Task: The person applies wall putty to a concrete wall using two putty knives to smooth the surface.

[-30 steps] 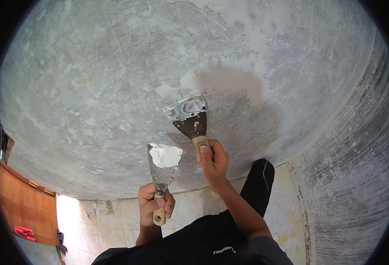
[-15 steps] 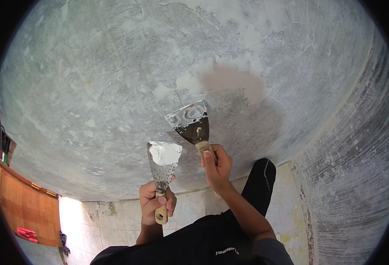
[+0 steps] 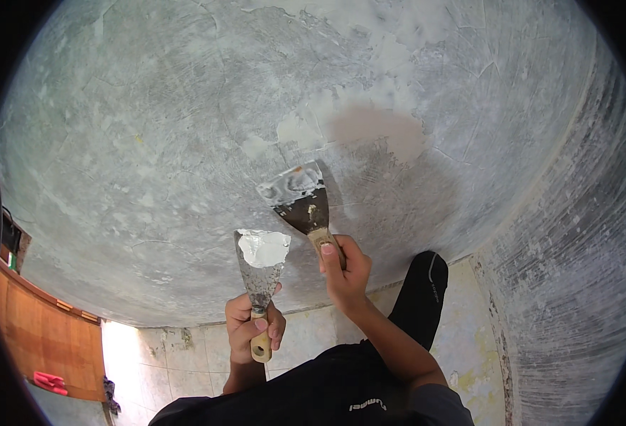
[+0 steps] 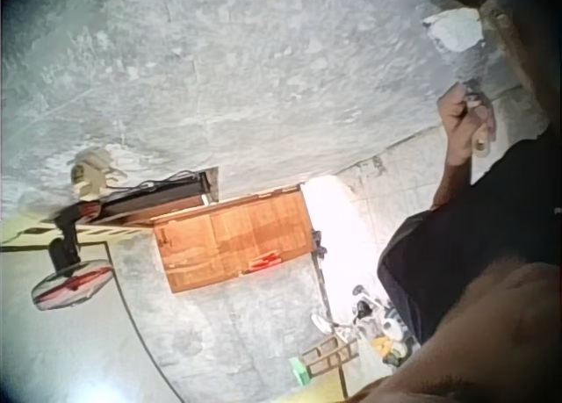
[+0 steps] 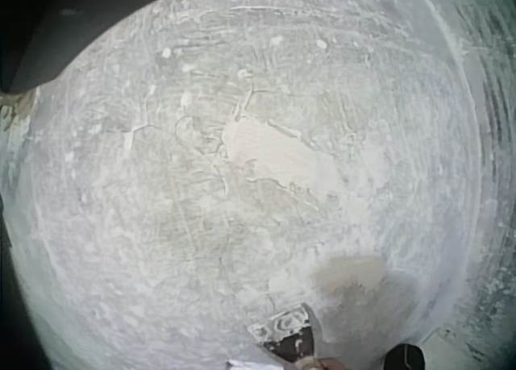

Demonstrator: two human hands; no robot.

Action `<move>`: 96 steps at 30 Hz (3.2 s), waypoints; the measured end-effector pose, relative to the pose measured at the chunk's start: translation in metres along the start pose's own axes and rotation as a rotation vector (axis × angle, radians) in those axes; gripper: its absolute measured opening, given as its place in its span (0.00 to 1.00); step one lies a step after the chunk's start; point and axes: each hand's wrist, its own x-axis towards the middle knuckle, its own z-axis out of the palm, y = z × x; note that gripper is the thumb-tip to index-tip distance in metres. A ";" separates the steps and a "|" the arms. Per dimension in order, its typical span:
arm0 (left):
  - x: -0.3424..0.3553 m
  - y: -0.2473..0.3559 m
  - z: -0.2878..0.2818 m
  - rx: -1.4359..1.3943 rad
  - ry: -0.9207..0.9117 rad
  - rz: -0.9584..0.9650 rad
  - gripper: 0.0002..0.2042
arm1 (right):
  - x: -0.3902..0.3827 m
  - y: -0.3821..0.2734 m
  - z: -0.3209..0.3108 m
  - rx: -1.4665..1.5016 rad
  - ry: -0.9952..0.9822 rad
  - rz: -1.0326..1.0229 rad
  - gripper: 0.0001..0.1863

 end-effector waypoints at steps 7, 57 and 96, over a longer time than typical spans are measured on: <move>-0.004 -0.002 -0.002 -0.066 -0.044 0.005 0.26 | 0.040 -0.042 0.019 -0.026 0.011 -0.075 0.13; 0.022 -0.014 0.003 0.115 -0.084 -0.078 0.24 | -0.045 0.003 -0.117 -0.061 0.079 0.130 0.09; 0.003 -0.013 -0.048 0.128 -0.004 -0.088 0.17 | 0.099 -0.168 -0.088 -0.647 -0.428 -0.215 0.10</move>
